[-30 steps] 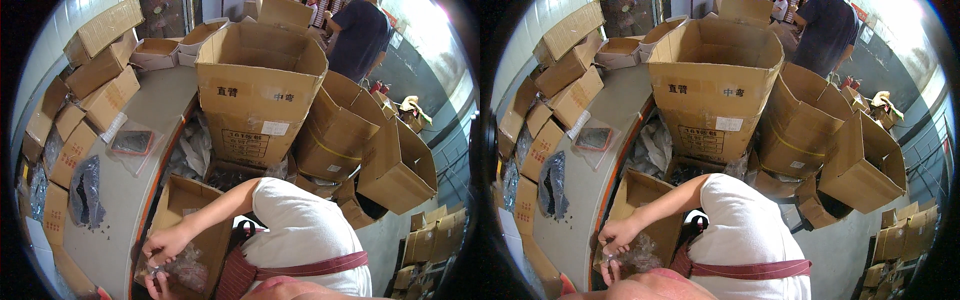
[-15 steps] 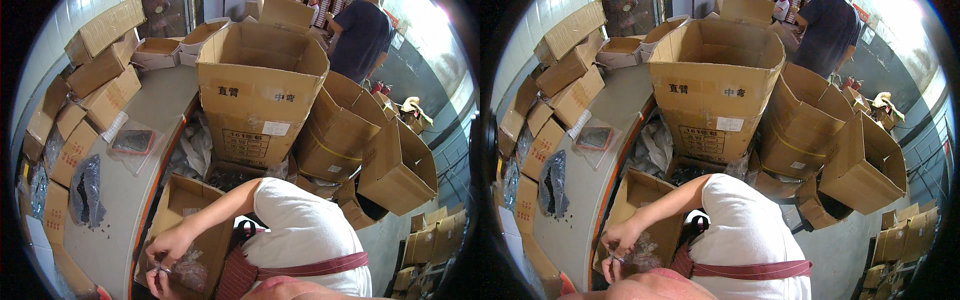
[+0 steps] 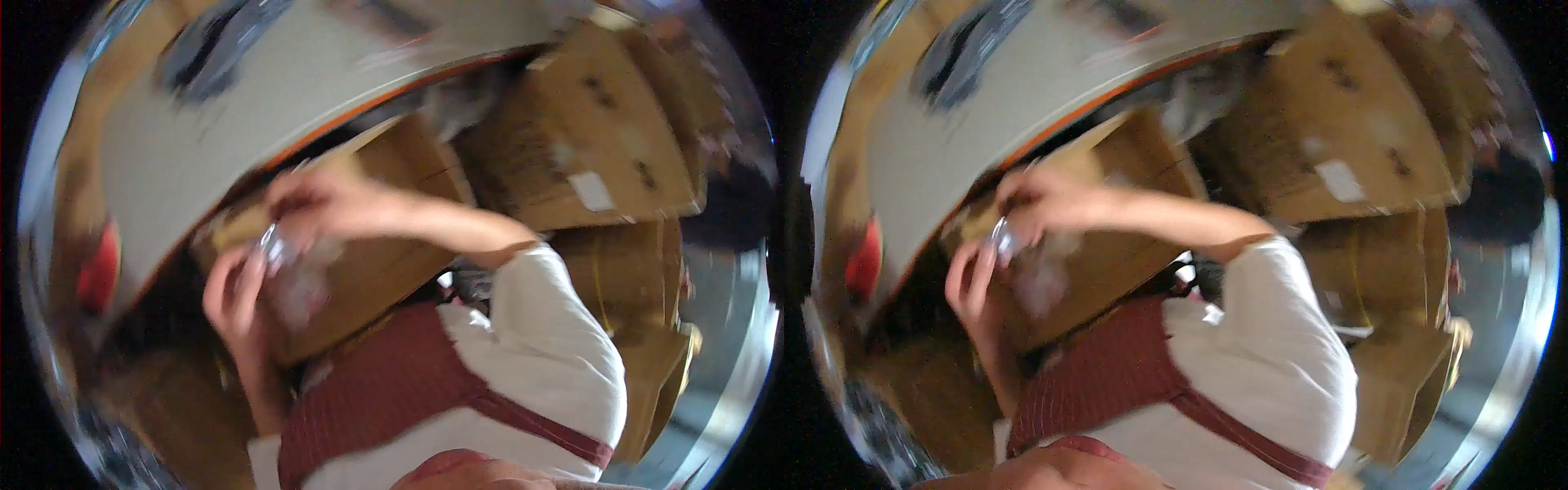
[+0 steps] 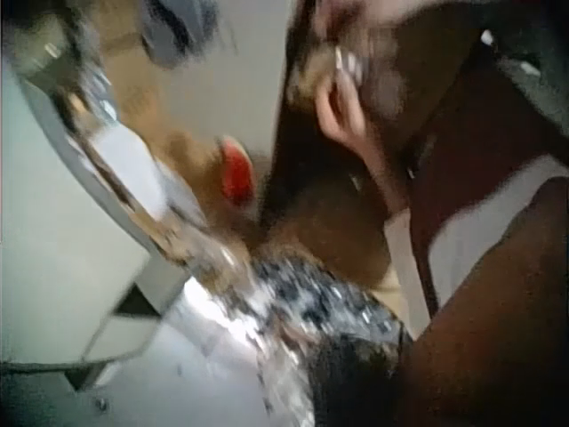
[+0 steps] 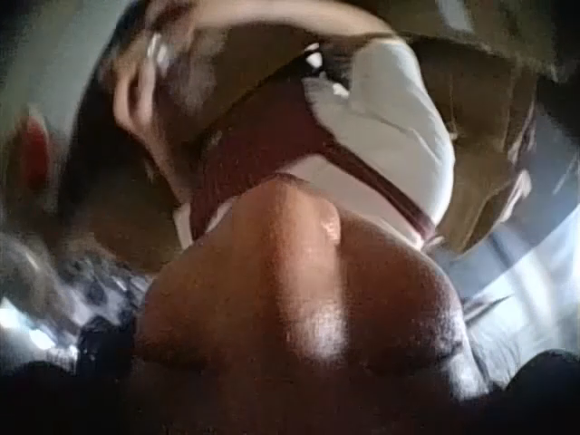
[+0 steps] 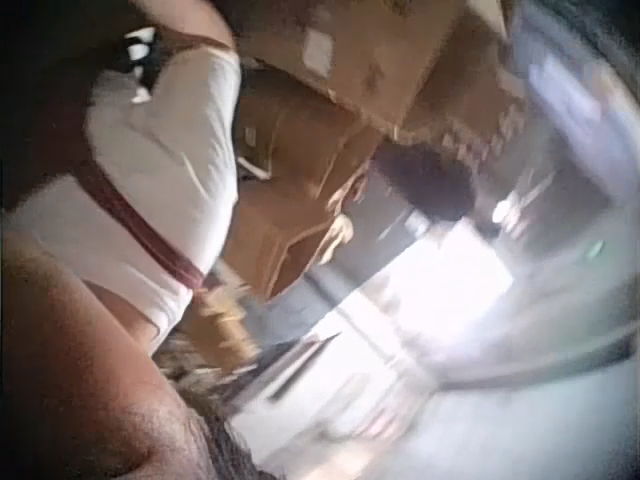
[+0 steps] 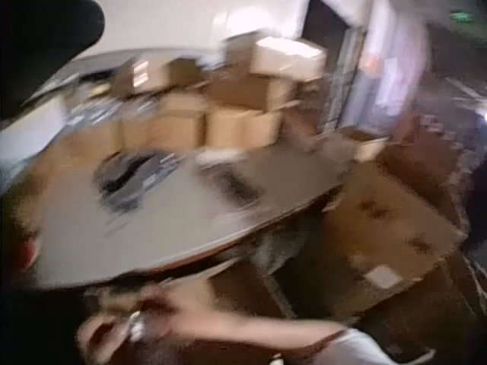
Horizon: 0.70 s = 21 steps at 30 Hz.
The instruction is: The person packs small hardware pieces into plastic bags by hand, seals the bags, and places them into a cardboard box.
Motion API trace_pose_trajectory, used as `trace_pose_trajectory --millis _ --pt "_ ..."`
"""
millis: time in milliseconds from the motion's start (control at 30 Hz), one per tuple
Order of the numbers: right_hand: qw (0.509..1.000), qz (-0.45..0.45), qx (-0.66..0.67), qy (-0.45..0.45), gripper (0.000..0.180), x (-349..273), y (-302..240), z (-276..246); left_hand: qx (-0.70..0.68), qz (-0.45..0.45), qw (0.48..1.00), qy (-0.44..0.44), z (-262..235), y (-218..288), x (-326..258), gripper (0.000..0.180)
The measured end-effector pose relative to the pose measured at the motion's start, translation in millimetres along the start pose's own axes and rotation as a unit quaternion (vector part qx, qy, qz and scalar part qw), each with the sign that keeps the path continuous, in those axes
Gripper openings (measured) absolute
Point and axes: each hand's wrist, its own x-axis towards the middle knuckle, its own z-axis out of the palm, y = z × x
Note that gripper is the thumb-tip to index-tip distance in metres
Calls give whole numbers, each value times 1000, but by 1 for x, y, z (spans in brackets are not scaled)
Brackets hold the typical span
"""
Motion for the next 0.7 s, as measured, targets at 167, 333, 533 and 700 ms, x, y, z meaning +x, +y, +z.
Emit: trace_pose_trajectory --millis 167,333,533,700 --pt "998 37 -47 11 29 -8 -30 8 -50 8 999 -1 2 1 -5 16" --pt "997 53 1 -58 27 -7 -26 7 -68 -23 997 6 6 1 -9 19" --pt "996 81 5 -40 25 -3 -30 6 -107 -9 994 -29 -5 -6 -4 19" --pt "994 95 -40 -38 24 -3 -30 7 -107 -1 994 -35 -9 -11 -7 19"
